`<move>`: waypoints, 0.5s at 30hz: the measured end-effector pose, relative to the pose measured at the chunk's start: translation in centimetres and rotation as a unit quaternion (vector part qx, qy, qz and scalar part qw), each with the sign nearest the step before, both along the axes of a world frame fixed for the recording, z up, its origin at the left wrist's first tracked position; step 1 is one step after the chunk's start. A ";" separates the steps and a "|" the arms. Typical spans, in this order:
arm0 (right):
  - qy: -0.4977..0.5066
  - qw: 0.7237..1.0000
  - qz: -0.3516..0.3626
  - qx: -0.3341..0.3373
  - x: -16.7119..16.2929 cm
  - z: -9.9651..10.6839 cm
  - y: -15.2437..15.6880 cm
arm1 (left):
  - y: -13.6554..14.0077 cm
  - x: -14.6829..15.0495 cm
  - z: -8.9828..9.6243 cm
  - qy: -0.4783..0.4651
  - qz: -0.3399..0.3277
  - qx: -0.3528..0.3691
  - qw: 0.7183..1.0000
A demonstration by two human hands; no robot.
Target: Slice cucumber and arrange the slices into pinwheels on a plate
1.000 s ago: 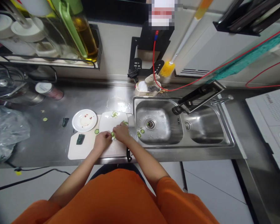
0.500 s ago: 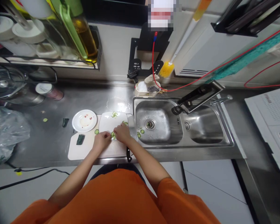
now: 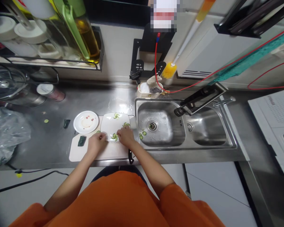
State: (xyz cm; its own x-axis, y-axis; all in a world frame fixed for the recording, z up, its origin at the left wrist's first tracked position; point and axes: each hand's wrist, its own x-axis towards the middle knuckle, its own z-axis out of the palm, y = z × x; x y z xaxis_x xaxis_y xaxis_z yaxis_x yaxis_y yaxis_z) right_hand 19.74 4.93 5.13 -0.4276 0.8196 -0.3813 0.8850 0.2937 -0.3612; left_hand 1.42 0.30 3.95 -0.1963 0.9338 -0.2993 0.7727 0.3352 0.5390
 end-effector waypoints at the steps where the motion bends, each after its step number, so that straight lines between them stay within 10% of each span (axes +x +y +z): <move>1: 0.001 1.000 -0.006 0.002 0.2 0.0 -0.2 | -0.1 -0.6 -0.1 0.019 0.010 0.006 1.000; 15: -0.008 0.999 -0.043 -0.006 1.3 0.0 -3.0 | -0.3 -3.1 -2.3 0.129 0.035 0.000 0.991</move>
